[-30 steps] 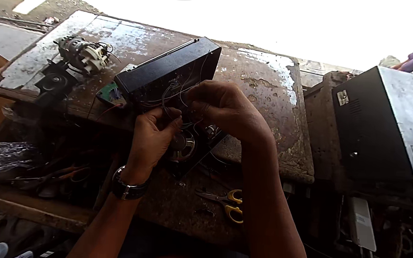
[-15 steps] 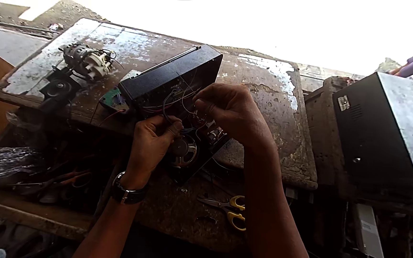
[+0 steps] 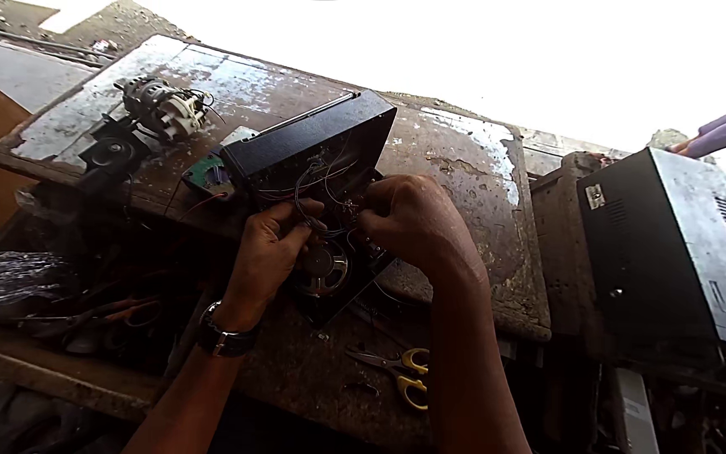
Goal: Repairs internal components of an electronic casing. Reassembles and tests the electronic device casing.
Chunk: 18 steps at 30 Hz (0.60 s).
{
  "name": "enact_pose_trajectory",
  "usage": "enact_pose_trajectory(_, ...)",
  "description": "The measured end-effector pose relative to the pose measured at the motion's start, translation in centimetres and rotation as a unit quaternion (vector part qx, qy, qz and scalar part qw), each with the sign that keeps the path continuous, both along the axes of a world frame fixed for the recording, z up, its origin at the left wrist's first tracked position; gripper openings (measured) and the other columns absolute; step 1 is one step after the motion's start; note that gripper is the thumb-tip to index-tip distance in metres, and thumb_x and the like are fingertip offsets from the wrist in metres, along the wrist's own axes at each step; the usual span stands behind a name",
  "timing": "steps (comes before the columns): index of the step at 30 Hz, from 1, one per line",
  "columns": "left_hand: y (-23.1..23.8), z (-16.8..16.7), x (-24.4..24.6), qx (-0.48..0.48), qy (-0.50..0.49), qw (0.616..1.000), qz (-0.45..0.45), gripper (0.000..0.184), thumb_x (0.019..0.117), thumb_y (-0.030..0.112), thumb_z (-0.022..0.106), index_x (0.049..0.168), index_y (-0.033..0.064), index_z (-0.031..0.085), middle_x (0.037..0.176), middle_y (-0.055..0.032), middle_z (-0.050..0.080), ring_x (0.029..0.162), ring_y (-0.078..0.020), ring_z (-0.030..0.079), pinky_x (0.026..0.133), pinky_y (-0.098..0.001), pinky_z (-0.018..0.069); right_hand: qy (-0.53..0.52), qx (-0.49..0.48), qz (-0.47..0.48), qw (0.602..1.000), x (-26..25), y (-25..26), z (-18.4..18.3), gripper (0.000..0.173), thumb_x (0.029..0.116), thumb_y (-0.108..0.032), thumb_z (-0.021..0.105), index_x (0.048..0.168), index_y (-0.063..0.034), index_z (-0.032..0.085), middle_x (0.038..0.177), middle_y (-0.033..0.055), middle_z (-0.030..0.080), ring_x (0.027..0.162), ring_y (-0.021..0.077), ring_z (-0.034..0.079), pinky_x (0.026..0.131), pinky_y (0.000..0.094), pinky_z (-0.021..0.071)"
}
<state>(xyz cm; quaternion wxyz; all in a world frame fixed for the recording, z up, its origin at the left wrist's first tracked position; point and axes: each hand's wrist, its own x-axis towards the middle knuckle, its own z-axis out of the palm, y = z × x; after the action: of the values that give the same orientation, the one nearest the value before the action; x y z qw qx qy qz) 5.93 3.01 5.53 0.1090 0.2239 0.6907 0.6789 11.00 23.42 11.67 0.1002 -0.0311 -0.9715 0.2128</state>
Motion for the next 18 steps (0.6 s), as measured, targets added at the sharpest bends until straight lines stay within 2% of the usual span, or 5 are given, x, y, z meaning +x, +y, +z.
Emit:
enact_pose_trajectory(6, 0.5, -0.7, 0.1, 0.019, 0.018, 0.999, 0.038, 0.023, 0.0998, -0.001, 0.060, 0.119, 0.0040, 0.073, 0.101, -0.0082, 0.074, 0.074, -0.0137, 0.066, 0.061, -0.0235, 0.0546, -0.049, -0.016, 0.060, 0.997, 0.2, 1.3, 0.2, 0.017, 0.0843, -0.028, 0.068, 0.068, -0.0242, 0.071, 0.073, -0.0072, 0.061, 0.069, 0.0114, 0.059, 0.058, 0.0430, 0.0462)
enact_pose_trajectory(10, 0.8, -1.1, 0.1, -0.013, 0.084, 0.994, 0.075, 0.022, 0.0941, -0.003, 0.068, 0.113, 0.0075, 0.076, 0.109, -0.0038, 0.072, 0.074, -0.0105, 0.064, 0.060, -0.0215, 0.0527, -0.052, 0.018, 0.027, 0.998, 0.2, 0.6, 0.2, 0.017, 0.0867, -0.024, 0.068, 0.070, -0.0208, 0.071, 0.079, -0.0028, 0.066, 0.076, 0.0167, 0.064, 0.062, 0.0475, 0.0482)
enact_pose_trajectory(14, 0.8, -1.2, 0.1, -0.049, 0.118, 0.988, 0.091, 0.025, 0.0964, 0.002, 0.068, 0.118, 0.0113, 0.075, 0.104, -0.0013, 0.074, 0.065, -0.0092, 0.062, 0.054, -0.0222, 0.0506, -0.022, 0.036, 0.039, 0.998, 0.4, -0.5, -0.3, 0.013, 0.0890, -0.020, 0.066, 0.078, -0.0178, 0.072, 0.078, 0.0015, 0.064, 0.077, 0.0219, 0.064, 0.061, 0.0494, 0.0487)
enact_pose_trajectory(18, 0.8, -1.7, 0.0, -0.080, 0.175, 0.975, 0.110, 0.026, 0.0964, 0.006, 0.069, 0.121, 0.0119, 0.073, 0.115, 0.0005, 0.072, 0.076, -0.0054, 0.064, 0.065, -0.0211, 0.0540, -0.026, 0.069, 0.032, 0.997, 0.4, -1.6, -0.3, 0.005, 0.0872, -0.013, 0.070, 0.082, -0.0148, 0.071, 0.084, 0.0054, 0.066, 0.082, 0.0263, 0.066, 0.063, 0.0513, 0.0506)
